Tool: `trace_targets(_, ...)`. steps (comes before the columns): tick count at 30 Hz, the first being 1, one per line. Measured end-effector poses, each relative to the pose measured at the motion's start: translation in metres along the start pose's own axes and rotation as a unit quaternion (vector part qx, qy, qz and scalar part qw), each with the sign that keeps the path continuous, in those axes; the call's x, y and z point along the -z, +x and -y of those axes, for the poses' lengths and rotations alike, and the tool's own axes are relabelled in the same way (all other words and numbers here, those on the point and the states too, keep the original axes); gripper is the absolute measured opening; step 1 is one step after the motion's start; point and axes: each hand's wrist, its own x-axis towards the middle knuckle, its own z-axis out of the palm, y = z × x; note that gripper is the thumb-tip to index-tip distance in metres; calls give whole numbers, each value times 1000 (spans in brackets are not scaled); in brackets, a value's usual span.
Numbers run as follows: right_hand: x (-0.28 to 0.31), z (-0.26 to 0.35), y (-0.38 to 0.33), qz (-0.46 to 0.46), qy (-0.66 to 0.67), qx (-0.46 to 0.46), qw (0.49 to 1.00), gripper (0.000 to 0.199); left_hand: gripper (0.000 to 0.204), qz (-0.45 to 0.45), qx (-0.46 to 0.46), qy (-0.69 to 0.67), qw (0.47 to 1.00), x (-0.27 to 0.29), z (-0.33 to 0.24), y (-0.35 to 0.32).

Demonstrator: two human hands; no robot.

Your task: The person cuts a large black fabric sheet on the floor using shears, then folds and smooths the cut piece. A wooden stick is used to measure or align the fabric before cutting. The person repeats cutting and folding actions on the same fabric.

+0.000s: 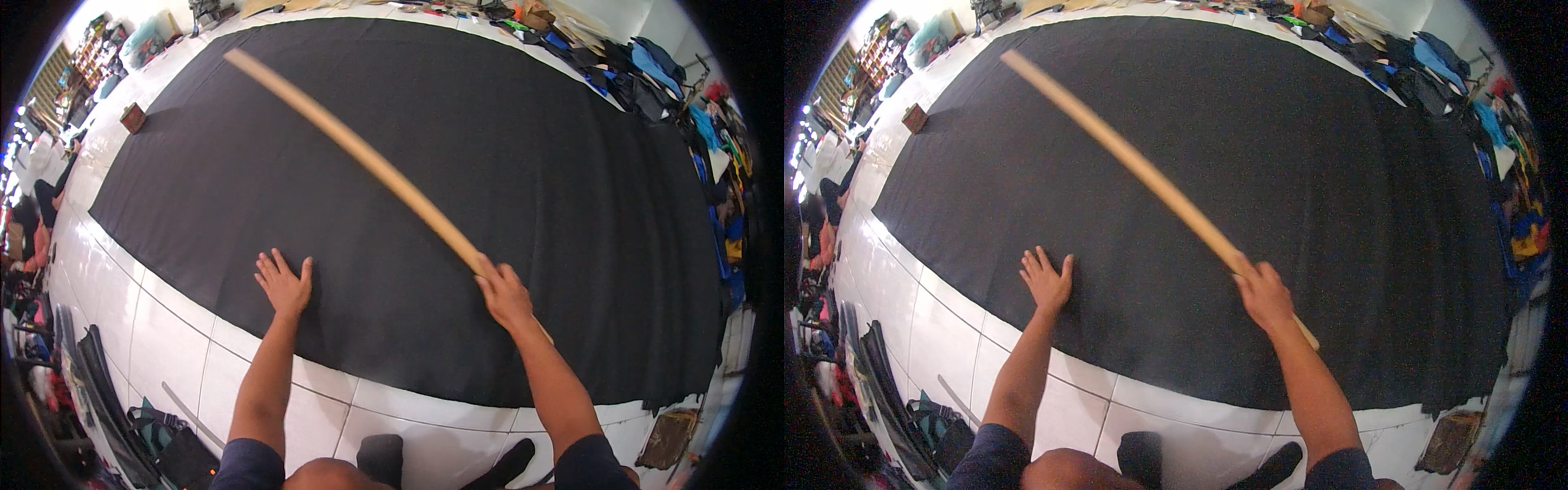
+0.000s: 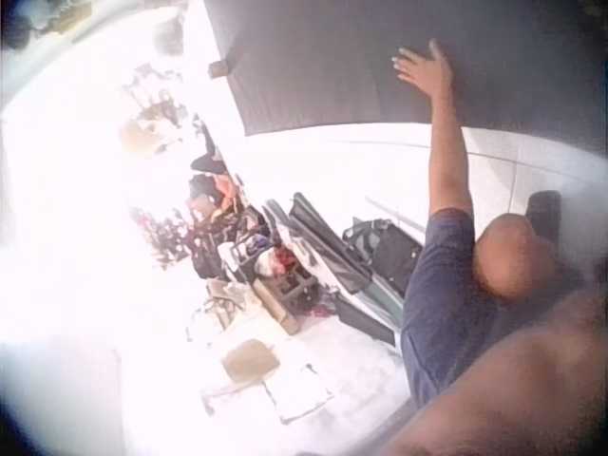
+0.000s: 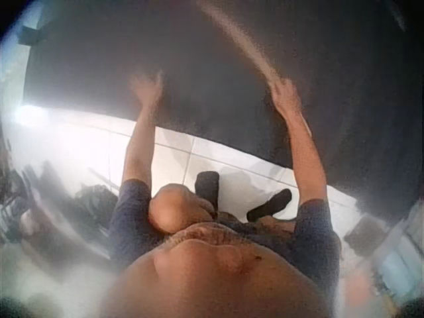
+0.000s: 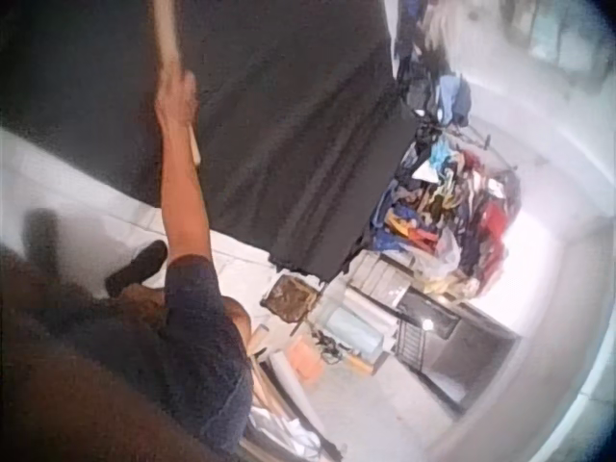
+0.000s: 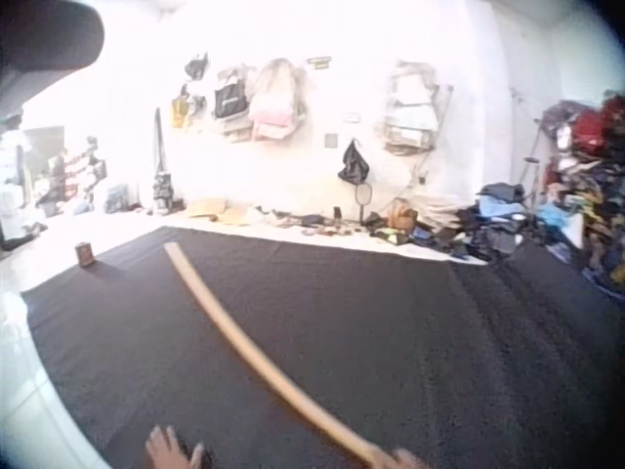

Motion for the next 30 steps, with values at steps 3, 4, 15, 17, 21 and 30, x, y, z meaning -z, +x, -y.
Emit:
trace_targets(3, -25, 57, 76, 23, -18, 92, 995, 44, 88, -11, 6, 29, 999, -8, -2, 2)
trace_targets(4, -34, 62, 98, 39, -24, 109, 993, 44, 88, -17, 6, 34, 999, -9, -2, -4)
trace_targets(15, -62, 63, 347, 41, -60, -12, 997, 51, 87, -13, 17, -1, 1000, -1, -5, 1)
trace_targets(17, -49, 54, 405, -5, 4, 29, 1000, 56, 87, 1, 12, -22, 1000, -2, -15, 2)
trace_targets(21, -17, 142, 431, -21, 23, -3, 1000, 53, 86, 13, 26, -2, 1000, 4, -9, 5)
trace_targets(30, -45, 23, 145, -31, -121, 19, 992, 47, 84, 25, 23, -7, 999, 10, -9, 4)
